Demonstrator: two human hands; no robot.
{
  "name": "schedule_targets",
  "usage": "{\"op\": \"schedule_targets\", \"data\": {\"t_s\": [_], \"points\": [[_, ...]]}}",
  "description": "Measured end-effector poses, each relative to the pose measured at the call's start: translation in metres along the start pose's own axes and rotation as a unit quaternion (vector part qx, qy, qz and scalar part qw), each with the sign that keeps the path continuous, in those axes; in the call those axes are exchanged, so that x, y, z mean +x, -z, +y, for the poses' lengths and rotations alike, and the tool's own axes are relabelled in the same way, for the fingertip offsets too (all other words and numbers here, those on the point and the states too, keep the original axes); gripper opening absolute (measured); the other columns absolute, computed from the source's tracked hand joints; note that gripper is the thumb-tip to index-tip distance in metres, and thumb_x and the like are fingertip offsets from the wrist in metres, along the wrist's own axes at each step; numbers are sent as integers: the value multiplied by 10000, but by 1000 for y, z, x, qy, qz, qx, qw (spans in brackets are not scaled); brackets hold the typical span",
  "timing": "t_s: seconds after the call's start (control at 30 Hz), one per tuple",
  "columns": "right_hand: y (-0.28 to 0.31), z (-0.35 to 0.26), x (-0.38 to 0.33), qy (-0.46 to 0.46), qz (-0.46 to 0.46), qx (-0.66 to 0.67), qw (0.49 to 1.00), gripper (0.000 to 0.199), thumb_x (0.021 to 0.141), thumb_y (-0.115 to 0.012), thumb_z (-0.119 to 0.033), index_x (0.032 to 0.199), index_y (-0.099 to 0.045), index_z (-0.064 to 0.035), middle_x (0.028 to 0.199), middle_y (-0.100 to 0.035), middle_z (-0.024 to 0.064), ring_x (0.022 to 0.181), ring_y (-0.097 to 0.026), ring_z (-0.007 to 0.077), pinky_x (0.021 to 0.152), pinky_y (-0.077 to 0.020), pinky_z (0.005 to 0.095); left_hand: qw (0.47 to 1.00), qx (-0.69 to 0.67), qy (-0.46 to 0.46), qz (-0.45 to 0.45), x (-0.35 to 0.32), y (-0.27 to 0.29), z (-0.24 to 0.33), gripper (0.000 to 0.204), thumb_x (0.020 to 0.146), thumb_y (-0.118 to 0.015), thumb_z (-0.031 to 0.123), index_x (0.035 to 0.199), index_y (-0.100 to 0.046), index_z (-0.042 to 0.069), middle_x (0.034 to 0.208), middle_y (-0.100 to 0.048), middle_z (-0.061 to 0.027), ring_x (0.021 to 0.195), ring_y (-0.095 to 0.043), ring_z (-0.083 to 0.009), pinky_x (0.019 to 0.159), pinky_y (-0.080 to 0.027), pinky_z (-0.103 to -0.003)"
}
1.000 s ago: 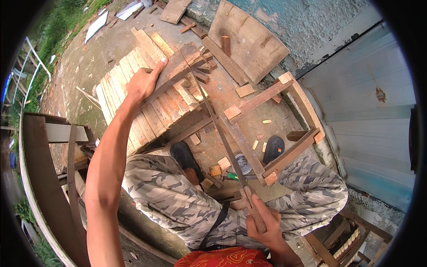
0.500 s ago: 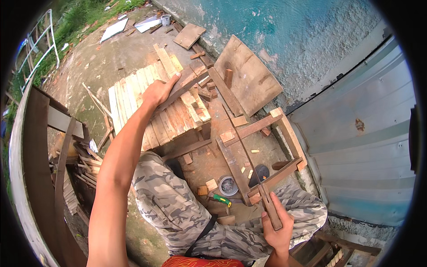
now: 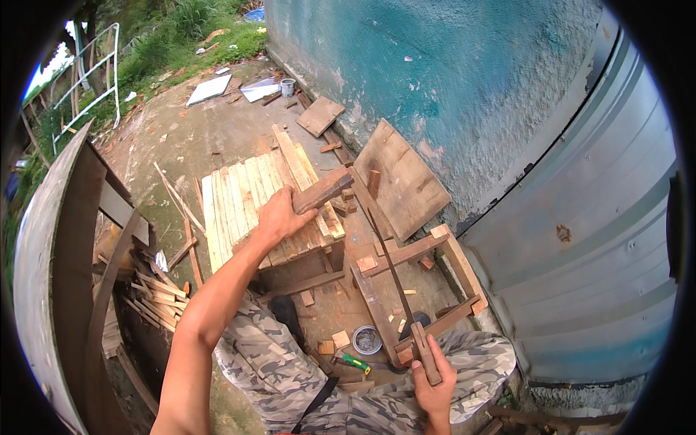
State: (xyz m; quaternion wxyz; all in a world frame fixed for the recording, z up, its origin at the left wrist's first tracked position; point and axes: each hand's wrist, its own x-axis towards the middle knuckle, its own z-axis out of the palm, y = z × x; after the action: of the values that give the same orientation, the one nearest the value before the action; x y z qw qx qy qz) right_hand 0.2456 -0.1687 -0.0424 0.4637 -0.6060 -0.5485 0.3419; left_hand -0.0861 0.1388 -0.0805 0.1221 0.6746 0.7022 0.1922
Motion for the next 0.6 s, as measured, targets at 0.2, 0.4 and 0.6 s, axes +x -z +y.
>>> {"op": "schedule_targets", "data": {"t_s": [0.2, 0.4, 0.6], "points": [[0, 5, -8, -6, 0, -7, 1000, 513, 869, -682, -7, 1368, -585, 65, 1075, -748, 198, 939, -700, 151, 825, -535, 279, 997, 3, -22, 72, -18, -9, 7, 620, 752, -827, 491, 1052, -572, 12, 995, -662, -186, 979, -649, -348, 858, -514, -454], [-4, 11, -13, 6, 7, 9, 1000, 512, 865, -684, -6, 1361, -587, 72, 1072, -749, 194, 920, -691, 138, 816, -534, 274, 990, 9, -52, 128, -26, -18, 6, 578, 769, -828, 485, 1068, -615, 38, 1030, -656, -160, 1018, -633, -325, 870, -498, -443], [3, 13, -13, 9, 30, 10, 999, 517, 877, -666, 16, 1382, -567, 72, 1067, -750, 174, 921, -690, 140, 818, -535, 274, 986, 42, -39, 158, -1, -9, -19, 613, 852, -721, 544, 1219, -662, 56, 1140, -687, -150, 1101, -632, -317, 921, -486, -466]]}}
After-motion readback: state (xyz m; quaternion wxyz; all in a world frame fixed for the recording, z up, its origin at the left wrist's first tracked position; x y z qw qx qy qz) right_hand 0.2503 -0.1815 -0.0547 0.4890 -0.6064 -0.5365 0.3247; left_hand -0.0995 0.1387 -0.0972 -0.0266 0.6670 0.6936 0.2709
